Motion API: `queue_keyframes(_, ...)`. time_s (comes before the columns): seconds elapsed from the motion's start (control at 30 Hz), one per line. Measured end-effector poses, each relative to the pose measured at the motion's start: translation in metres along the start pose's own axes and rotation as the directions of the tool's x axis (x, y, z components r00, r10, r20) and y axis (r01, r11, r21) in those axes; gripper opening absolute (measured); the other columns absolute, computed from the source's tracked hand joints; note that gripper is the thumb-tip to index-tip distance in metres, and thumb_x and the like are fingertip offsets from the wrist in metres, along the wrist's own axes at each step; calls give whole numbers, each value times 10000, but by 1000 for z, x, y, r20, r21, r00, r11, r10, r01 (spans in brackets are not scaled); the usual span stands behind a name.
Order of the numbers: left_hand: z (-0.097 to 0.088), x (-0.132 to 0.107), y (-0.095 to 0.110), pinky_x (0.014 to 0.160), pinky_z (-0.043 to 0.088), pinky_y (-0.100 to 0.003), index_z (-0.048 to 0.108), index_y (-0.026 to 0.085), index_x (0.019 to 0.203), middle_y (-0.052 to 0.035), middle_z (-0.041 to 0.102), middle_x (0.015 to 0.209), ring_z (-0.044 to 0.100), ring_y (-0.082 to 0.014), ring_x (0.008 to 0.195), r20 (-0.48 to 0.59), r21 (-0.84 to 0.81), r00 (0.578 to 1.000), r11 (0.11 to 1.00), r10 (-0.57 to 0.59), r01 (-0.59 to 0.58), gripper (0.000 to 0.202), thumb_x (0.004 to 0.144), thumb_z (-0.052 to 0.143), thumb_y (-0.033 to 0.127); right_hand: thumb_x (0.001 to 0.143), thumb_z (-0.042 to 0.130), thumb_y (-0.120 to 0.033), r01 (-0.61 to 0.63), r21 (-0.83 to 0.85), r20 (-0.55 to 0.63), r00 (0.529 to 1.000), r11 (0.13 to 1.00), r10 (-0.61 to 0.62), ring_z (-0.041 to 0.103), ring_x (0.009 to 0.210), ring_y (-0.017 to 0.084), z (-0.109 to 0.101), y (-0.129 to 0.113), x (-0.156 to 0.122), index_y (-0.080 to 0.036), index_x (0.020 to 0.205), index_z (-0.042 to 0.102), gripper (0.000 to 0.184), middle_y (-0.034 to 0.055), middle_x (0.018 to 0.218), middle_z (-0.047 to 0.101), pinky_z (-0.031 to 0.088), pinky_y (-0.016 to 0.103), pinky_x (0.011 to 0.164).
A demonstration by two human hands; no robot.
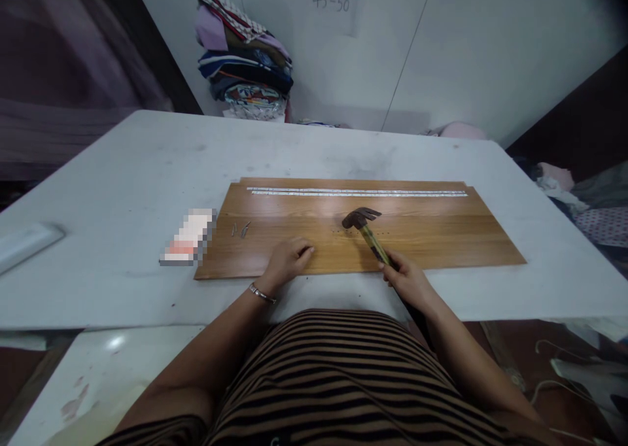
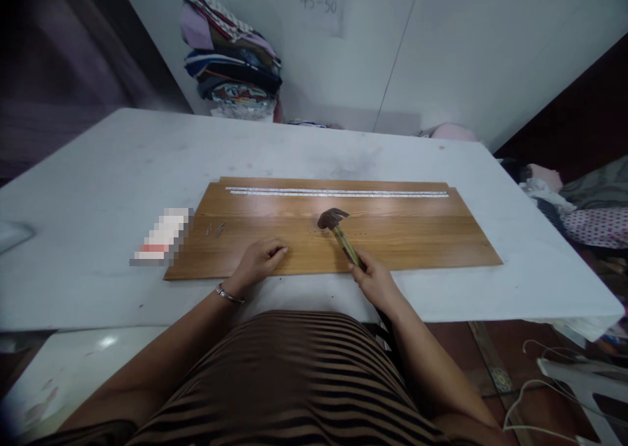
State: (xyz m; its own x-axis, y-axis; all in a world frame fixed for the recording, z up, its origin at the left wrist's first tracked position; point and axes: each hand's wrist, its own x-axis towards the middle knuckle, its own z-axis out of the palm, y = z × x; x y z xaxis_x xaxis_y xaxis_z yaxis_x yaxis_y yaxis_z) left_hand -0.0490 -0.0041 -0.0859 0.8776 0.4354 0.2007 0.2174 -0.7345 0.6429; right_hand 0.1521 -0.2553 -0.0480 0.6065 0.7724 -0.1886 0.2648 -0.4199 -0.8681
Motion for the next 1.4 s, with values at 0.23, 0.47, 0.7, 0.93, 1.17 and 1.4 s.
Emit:
queue_keyframes(0.23, 1, 0, -1, 707, 416, -270, 643, 181, 788, -18, 673, 792, 585, -136, 751, -19, 8, 1000, 1000, 11, -11, 219, 959, 525, 252, 858, 597, -424, 14, -12, 14, 1000, 1000, -13, 582, 603, 223, 2, 1, -3, -292, 1192, 740, 386, 47, 781, 683, 502, 351, 546)
queue_keyframes(0.47, 1, 0, -1, 692, 421, -273, 645, 184, 786, -19, 675, 781, 585, -140, 741, -20, 14, 1000, 1000, 13, -13, 232, 963, 518, 265, 865, 600, -422, -8, -24, -3, 1000, 1000, 8, 596, 632, 229, 0, -1, -3, -304, 1250, 726, 423, 36, 785, 675, 521, 347, 550)
queue_keyframes(0.7, 0, 0, 0, 713, 430, -273, 649, 182, 798, -26, 687, 802, 601, -144, 765, -10, 19, 1000, 1000, 8, -7, 231, 969, 517, 263, 839, 630, -396, 12, 13, -25, 1000, 1000, -12, 587, 611, 203, -1, 0, 0, -235, 1291, 724, 489, 44, 829, 696, 500, 322, 530)
queue_keyframes(0.93, 0, 0, 0, 711, 423, -269, 644, 183, 789, -19, 679, 793, 590, -139, 760, -5, 22, 1000, 1000, 3, -3, 239, 969, 506, 258, 829, 629, -369, -14, 8, -5, 1000, 1000, 14, 544, 548, 184, 2, -2, -1, -208, 1264, 742, 477, 8, 666, 627, 461, 298, 521)
queue_keyframes(1.17, 0, -1, 1, 708, 425, -278, 645, 185, 793, -26, 684, 803, 593, -145, 759, -10, 18, 1000, 1000, 0, 0, 231, 970, 520, 264, 838, 602, -429, 0, -19, 11, 1000, 1000, 0, 553, 595, 187, 2, -3, -3, -166, 1255, 733, 509, 9, 700, 632, 466, 304, 560)
queue_keyframes(1.4, 0, -1, 0, 719, 438, -278, 646, 185, 801, -28, 689, 810, 602, -147, 768, -7, 7, 1000, 1000, 2, -2, 230, 971, 514, 264, 840, 618, -433, -23, -9, -21, 1000, 1000, 23, 561, 573, 206, 0, -6, -2, -217, 1282, 729, 505, 14, 677, 627, 482, 322, 536)
